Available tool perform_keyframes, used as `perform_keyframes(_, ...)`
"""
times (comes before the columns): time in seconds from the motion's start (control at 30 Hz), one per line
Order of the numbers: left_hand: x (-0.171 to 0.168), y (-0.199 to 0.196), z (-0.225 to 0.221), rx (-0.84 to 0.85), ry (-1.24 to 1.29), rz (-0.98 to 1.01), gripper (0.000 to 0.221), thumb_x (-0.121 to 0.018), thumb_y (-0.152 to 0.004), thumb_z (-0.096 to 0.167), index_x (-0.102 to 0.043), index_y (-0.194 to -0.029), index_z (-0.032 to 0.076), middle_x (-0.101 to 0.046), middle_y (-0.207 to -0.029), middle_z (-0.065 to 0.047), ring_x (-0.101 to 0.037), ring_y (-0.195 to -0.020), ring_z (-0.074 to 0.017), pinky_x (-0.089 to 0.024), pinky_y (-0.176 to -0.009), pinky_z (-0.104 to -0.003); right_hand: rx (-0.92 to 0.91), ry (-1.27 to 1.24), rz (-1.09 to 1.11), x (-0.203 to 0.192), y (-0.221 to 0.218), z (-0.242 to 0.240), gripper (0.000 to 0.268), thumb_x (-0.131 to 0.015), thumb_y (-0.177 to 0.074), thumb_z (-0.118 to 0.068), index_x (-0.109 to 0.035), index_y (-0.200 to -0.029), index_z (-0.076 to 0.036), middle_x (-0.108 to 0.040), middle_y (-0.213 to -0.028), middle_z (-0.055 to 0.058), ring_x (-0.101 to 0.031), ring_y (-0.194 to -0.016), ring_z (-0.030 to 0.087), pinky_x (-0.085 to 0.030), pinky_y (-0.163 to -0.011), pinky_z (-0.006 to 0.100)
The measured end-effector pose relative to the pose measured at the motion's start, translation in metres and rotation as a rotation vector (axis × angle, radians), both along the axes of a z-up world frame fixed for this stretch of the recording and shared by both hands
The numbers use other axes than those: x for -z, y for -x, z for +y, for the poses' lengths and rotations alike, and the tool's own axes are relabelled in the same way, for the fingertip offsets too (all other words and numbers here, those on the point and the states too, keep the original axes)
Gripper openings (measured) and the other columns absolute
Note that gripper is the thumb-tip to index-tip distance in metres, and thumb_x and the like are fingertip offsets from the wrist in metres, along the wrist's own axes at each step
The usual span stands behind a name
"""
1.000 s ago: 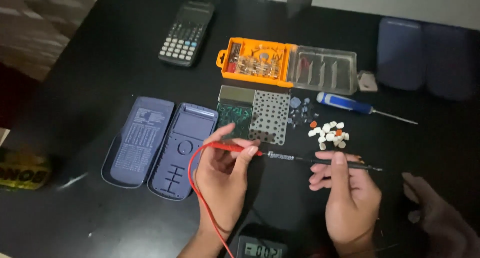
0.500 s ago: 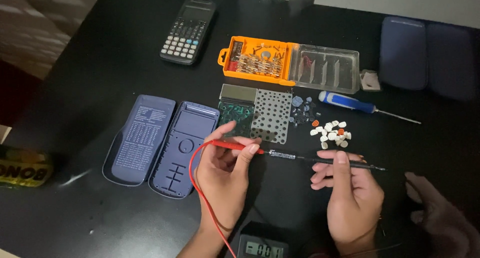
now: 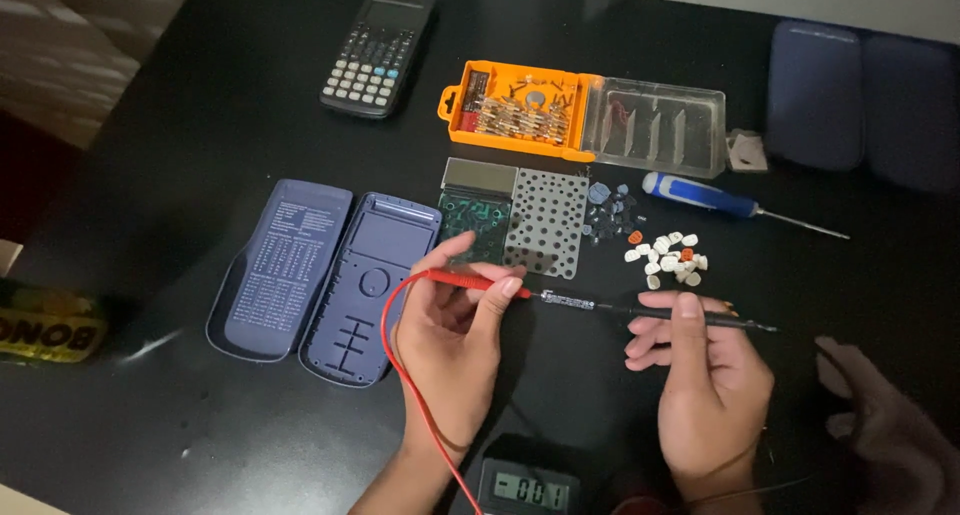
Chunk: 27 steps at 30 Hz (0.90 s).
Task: Testing a small electronic component using a digital multimeter and probes on a repair bench.
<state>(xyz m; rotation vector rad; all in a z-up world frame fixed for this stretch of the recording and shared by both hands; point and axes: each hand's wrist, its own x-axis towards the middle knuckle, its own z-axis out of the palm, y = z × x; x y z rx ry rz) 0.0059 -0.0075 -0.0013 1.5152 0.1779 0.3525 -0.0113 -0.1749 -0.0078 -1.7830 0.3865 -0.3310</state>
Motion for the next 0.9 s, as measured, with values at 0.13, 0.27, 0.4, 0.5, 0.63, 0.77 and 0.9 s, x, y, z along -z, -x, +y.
perform_keyframes(0.13, 0.0027, -0.0002, 0.0006, 0.020, -0.019, -0.021, 0.042, -0.074, -0.090, 0.006, -0.058, -0.130, 0.004, -0.079, -0.100, -0.011, -0.083, -0.096, -0.0231, -0.069, -0.090, -0.032, -0.003, -0.006, 0.036, -0.0017, -0.0005, -0.0006, 0.040, -0.044, -0.110, -0.024, -0.072, -0.106, 0.005, -0.071, -0.080, 0.019, -0.066, -0.060, 0.021, -0.057, -0.056, 0.029)
perform_keyframes(0.27, 0.0011, 0.0006, 0.0006, 0.010, -0.001, -0.024, 0.041, -0.075, -0.091, 0.006, -0.059, -0.128, 0.004, -0.079, -0.099, -0.011, -0.083, -0.095, -0.0222, -0.068, -0.088, -0.030, -0.016, 0.038, 0.004, -0.0039, 0.0002, 0.0003, 0.039, -0.045, -0.111, -0.021, -0.071, -0.103, 0.007, -0.070, -0.079, 0.019, -0.066, -0.060, 0.022, -0.058, -0.056, 0.028)
perform_keyframes(0.4, 0.0040, 0.0001, -0.0004, 0.014, 0.037, -0.045, 0.040, -0.074, -0.091, 0.002, -0.058, -0.129, 0.003, -0.078, -0.098, -0.013, -0.082, -0.095, -0.0233, -0.067, -0.091, -0.030, -0.033, 0.031, -0.014, -0.0009, 0.0003, -0.0010, 0.041, -0.043, -0.112, -0.023, -0.071, -0.105, 0.007, -0.069, -0.079, 0.019, -0.066, -0.060, 0.021, -0.057, -0.056, 0.028)
perform_keyframes(0.5, 0.0059, 0.0007, 0.0008, 0.036, 0.045, -0.064, 0.042, -0.073, -0.092, 0.003, -0.057, -0.131, 0.003, -0.077, -0.101, -0.013, -0.080, -0.094, -0.0222, -0.067, -0.092, -0.030, -0.056, 0.045, -0.045, 0.0016, 0.0004, -0.0020, 0.039, -0.042, -0.113, -0.021, -0.069, -0.106, 0.007, -0.069, -0.078, 0.019, -0.065, -0.058, 0.021, -0.057, -0.055, 0.028)
perform_keyframes(0.63, 0.0041, 0.0010, 0.0004, 0.019, 0.002, -0.054, 0.039, -0.074, -0.093, 0.006, -0.058, -0.129, 0.004, -0.078, -0.099, -0.011, -0.081, -0.093, -0.0217, -0.067, -0.090, -0.029, -0.044, 0.049, -0.030, -0.0046, 0.0020, 0.0008, 0.039, -0.044, -0.113, -0.022, -0.070, -0.106, 0.006, -0.069, -0.080, 0.018, -0.066, -0.061, 0.021, -0.058, -0.057, 0.027)
perform_keyframes(0.77, 0.0045, 0.0007, 0.0004, 0.028, 0.017, -0.047, 0.040, -0.073, -0.093, 0.005, -0.057, -0.130, 0.003, -0.077, -0.098, -0.012, -0.082, -0.094, -0.0228, -0.067, -0.091, -0.030, -0.056, 0.064, -0.038, -0.0048, 0.0016, 0.0006, 0.040, -0.043, -0.113, -0.022, -0.069, -0.104, 0.007, -0.069, -0.081, 0.018, -0.066, -0.061, 0.021, -0.058, -0.057, 0.027)
perform_keyframes(0.9, 0.0060, 0.0015, 0.0013, 0.048, 0.015, -0.079, 0.041, -0.073, -0.094, 0.005, -0.056, -0.131, 0.004, -0.077, -0.100, -0.012, -0.081, -0.096, -0.0223, -0.068, -0.090, -0.030, -0.065, 0.070, -0.041, -0.0028, 0.0013, -0.0004, 0.041, -0.042, -0.113, -0.023, -0.069, -0.106, 0.007, -0.069, -0.080, 0.019, -0.067, -0.060, 0.021, -0.058, -0.055, 0.027)
